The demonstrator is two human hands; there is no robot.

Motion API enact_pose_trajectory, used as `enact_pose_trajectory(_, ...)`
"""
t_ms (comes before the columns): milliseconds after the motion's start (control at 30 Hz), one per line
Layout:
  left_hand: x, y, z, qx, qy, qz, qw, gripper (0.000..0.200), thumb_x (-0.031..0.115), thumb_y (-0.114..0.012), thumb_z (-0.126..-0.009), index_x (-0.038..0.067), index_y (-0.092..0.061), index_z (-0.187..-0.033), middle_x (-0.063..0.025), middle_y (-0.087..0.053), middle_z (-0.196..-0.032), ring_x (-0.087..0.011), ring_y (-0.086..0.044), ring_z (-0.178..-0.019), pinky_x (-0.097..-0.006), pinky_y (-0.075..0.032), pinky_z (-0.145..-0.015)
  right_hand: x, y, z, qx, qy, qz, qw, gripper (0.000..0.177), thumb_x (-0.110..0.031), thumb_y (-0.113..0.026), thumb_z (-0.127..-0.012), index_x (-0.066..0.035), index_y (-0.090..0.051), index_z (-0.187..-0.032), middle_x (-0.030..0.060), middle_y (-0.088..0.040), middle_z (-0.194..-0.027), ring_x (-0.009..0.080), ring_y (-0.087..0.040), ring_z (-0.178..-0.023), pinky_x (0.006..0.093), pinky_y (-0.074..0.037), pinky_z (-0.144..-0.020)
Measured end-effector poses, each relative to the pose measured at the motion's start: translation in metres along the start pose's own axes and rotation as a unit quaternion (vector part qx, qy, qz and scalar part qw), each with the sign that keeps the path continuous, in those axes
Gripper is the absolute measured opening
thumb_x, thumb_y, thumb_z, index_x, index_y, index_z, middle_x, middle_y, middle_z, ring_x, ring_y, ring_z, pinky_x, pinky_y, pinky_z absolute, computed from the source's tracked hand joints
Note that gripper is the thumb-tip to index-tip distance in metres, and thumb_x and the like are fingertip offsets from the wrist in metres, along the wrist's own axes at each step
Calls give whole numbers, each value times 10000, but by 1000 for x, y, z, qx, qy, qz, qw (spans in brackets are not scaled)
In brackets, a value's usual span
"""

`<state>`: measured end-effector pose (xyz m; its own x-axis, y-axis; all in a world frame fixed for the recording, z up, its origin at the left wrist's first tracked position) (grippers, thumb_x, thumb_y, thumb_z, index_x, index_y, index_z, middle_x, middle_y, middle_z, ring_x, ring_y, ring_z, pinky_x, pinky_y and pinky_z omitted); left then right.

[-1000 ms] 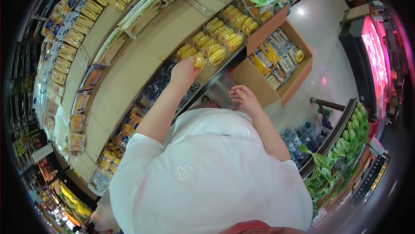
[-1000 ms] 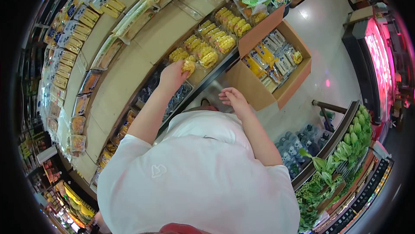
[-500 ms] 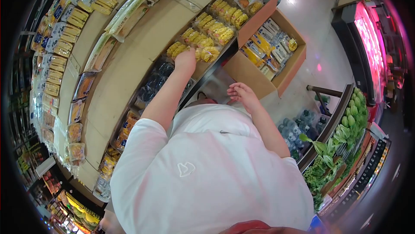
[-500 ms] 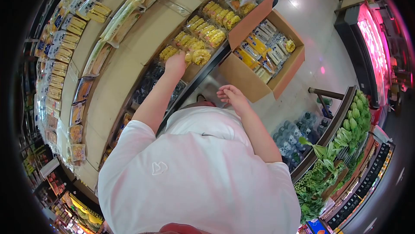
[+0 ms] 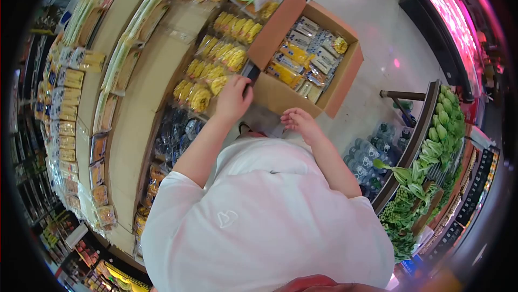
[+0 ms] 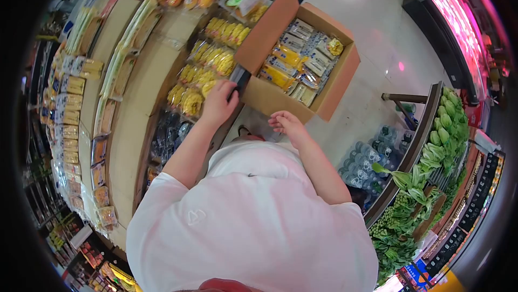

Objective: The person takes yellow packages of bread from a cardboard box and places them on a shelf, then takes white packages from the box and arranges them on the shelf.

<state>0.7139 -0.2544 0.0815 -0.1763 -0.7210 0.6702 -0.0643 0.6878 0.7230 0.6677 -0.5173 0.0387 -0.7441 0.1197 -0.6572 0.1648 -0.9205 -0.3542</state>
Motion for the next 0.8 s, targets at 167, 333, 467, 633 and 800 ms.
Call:
enact_pose_trajectory(167, 38, -118, -66, -122, 55, 188, 973, 199, 133, -625, -831, 38, -630, -1006, -126, -598, -982, -224, -624, -767, -327, -504, -679, -17, 79, 13, 50, 1, -31, 998, 192, -153, -452, -984, -55, -565, -1105, 82, -642, -1037, 173, -614, -962, 305, -495, -816)
enact_pose_trajectory(333, 62, -255, -159, -189, 209, 255, 925, 268, 184, -642, -788, 25, -658, -1003, -160, -638, -927, -242, -645, -794, -363, -513, -712, -27, 184, 30, 96, 10, -55, 994, 201, -145, -446, -976, -51, -575, -1100, 90, -647, -1040, 179, -614, -969, 307, -493, -824)
enact_pose_trajectory(467, 39, -380, -229, -169, 244, 250, 922, 359, 225, -649, -760, 34, -667, -1063, -199, -666, -1034, -302, -656, -900, -383, -513, -792, -38, 249, 42, 140, 17, -77, 987, 210, -146, -447, -971, -43, -578, -1100, 93, -643, -1051, 184, -610, -978, 306, -488, -833)
enact_pose_trajectory(633, 54, -434, -265, -206, 270, 95, 936, 387, 227, -624, -778, 6, -639, -1096, -197, -668, -1063, -333, -647, -903, -380, -509, -823, -44, 289, 48, 165, 18, -115, 979, 213, -139, -444, -967, -38, -576, -1100, 97, -633, -1061, 190, -602, -986, 312, -482, -840)
enact_pose_trajectory(800, 48, -432, -271, -223, 443, 316, 809, 353, 240, -622, -794, 23, -646, -1072, -187, -674, -1032, -318, -640, -811, -376, -513, -782, -42, 301, 42, 166, 23, -138, 976, 214, -147, -444, -965, -39, -578, -1092, 92, -633, -1055, 189, -597, -980, 316, -478, -835)
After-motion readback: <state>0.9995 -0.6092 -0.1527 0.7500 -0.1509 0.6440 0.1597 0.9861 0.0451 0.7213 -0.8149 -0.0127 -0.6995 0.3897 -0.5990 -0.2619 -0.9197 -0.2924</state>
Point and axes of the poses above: each hand's wrist, its own z-axis away from the middle knuckle, its own y-axis out of the back of the hand, x = y × z, the point moved 1 cm from there along -z, towards the middle knuckle
